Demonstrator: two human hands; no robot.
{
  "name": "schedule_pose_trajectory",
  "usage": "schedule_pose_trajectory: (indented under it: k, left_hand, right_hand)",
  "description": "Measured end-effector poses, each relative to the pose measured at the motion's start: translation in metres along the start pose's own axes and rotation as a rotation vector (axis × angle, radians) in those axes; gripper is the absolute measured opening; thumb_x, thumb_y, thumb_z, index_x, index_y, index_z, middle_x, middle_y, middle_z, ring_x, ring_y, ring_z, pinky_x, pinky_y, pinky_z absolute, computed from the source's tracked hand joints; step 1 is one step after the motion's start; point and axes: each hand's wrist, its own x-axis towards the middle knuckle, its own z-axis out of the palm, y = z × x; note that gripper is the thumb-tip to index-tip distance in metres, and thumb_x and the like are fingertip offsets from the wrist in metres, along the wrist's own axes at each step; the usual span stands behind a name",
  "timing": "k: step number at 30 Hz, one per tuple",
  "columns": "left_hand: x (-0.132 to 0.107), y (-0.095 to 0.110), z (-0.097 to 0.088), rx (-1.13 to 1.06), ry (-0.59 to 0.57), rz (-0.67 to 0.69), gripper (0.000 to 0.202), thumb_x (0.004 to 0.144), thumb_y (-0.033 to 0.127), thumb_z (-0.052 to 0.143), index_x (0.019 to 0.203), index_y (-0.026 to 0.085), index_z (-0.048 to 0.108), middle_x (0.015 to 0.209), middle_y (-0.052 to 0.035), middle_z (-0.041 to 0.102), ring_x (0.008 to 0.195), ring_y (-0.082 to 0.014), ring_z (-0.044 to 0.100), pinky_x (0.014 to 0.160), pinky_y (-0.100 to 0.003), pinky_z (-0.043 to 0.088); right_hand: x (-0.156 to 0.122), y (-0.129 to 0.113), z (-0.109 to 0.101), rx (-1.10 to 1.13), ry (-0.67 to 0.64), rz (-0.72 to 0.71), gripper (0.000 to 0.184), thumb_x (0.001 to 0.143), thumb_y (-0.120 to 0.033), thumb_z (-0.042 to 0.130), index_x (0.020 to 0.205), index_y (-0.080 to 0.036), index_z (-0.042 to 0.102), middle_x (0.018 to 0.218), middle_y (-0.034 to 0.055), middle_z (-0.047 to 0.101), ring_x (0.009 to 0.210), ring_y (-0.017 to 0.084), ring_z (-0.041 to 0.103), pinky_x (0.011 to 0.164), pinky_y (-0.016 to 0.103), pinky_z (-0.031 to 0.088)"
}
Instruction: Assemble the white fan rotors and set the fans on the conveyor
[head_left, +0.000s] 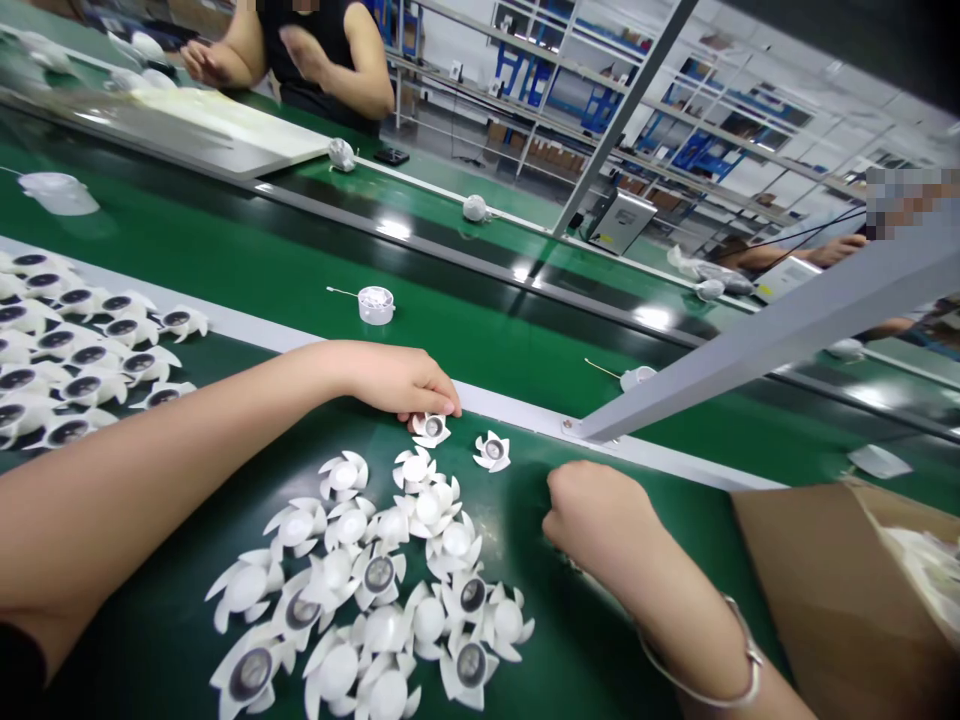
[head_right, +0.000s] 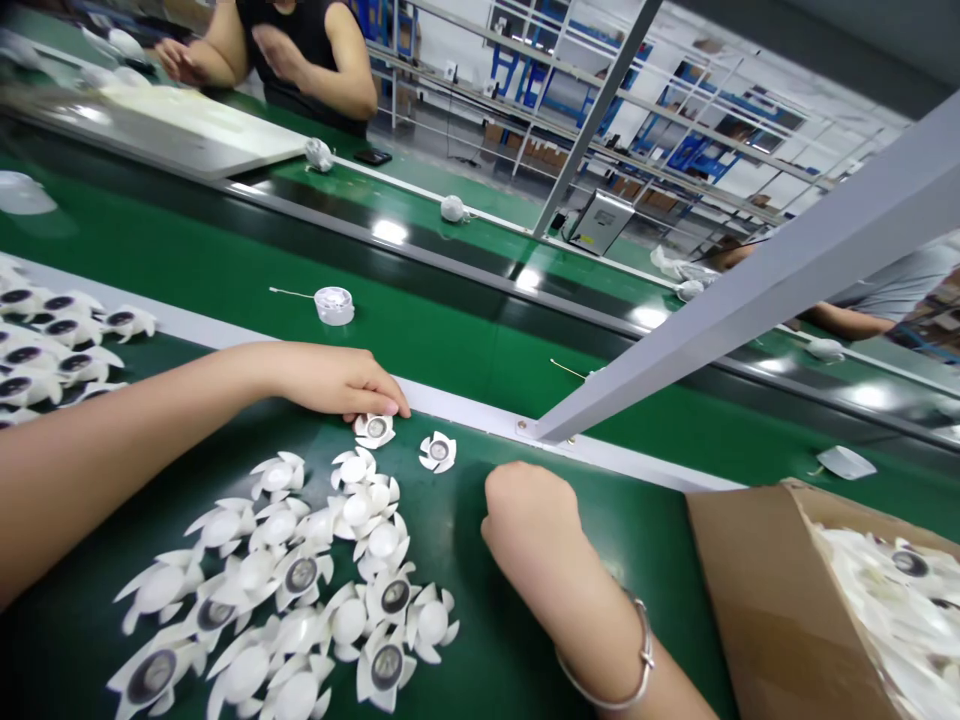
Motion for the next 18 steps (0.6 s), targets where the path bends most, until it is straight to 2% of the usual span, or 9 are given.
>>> schedule_pose_trajectory:
  k: [2, 4, 8, 10, 12, 14, 18]
  left_hand:
    - [0.000, -0.004, -0.002, 0.027, 0.023, 0.042, 0.038, 0.095, 0.046, 0.051, 0.121, 0.028, 0.071, 0.118, -0.0006, 0.073, 0.090, -0.0145, 0.068, 0.076, -0.020, 0.046]
    - [0.000, -0.008, -0.003, 0.040, 0.059, 0.078, 0.035, 0.094, 0.048, 0.054, 0.116, 0.028, 0.073, 0.117, 0.0002, 0.073, 0.098, -0.0162, 0.067, 0.078, -0.020, 0.045]
    - [0.004, -0.007, 0.003, 0.114, 0.093, 0.141, 0.037, 0.089, 0.054, 0.060, 0.110, 0.027, 0.075, 0.103, -0.0006, 0.075, 0.086, -0.0161, 0.067, 0.072, -0.023, 0.044]
    - [0.009, -0.003, 0.009, 0.179, 0.157, 0.210, 0.043, 0.084, 0.055, 0.067, 0.115, 0.025, 0.073, 0.107, -0.0030, 0.072, 0.092, -0.0178, 0.065, 0.077, -0.024, 0.045]
    - [0.014, 0.002, 0.017, 0.204, 0.231, 0.293, 0.051, 0.080, 0.053, 0.073, 0.121, 0.023, 0.069, 0.117, -0.0060, 0.068, 0.105, -0.0205, 0.063, 0.086, -0.025, 0.045]
    - [0.020, 0.006, 0.025, 0.180, 0.252, 0.361, 0.054, 0.079, 0.049, 0.076, 0.124, 0.021, 0.067, 0.121, -0.0073, 0.066, 0.112, -0.0215, 0.060, 0.092, -0.026, 0.044]
    - [0.029, 0.008, 0.038, 0.130, 0.243, 0.420, 0.045, 0.079, 0.042, 0.078, 0.117, 0.022, 0.069, 0.113, -0.0049, 0.069, 0.106, -0.0203, 0.062, 0.089, -0.026, 0.044]
  right_hand:
    - [0.004, 0.008, -0.001, 0.027, 0.026, -0.039, 0.014, 0.070, -0.007, 0.055, 0.061, -0.018, 0.057, 0.070, 0.0074, 0.064, 0.068, 0.021, 0.062, 0.053, 0.029, 0.029]
    - [0.010, 0.016, -0.001, 0.161, 0.076, -0.139, 0.014, 0.070, -0.010, 0.055, 0.059, -0.019, 0.053, 0.062, 0.0022, 0.059, 0.060, 0.016, 0.054, 0.052, 0.028, 0.029]
    - [0.025, 0.020, 0.000, 0.618, 0.258, -0.412, 0.010, 0.072, -0.013, 0.055, 0.066, -0.020, 0.053, 0.064, -0.0030, 0.055, 0.059, 0.011, 0.048, 0.055, 0.024, 0.036]
    - [0.034, 0.014, 0.004, 0.756, 0.358, -0.501, 0.007, 0.075, -0.014, 0.054, 0.071, -0.020, 0.055, 0.069, -0.0023, 0.056, 0.063, 0.011, 0.050, 0.059, 0.023, 0.039]
    - [0.041, 0.007, 0.008, 0.795, 0.413, -0.557, 0.007, 0.078, -0.014, 0.053, 0.073, -0.019, 0.056, 0.072, -0.0015, 0.057, 0.066, 0.012, 0.051, 0.061, 0.023, 0.040]
    - [0.046, 0.000, 0.013, 0.776, 0.432, -0.584, 0.007, 0.078, -0.013, 0.054, 0.074, -0.019, 0.057, 0.072, -0.0014, 0.056, 0.066, 0.012, 0.051, 0.061, 0.023, 0.039]
    - [0.048, -0.008, 0.016, 0.729, 0.491, -0.592, 0.009, 0.077, -0.010, 0.056, 0.073, -0.018, 0.056, 0.071, -0.0013, 0.055, 0.065, 0.011, 0.050, 0.061, 0.023, 0.037]
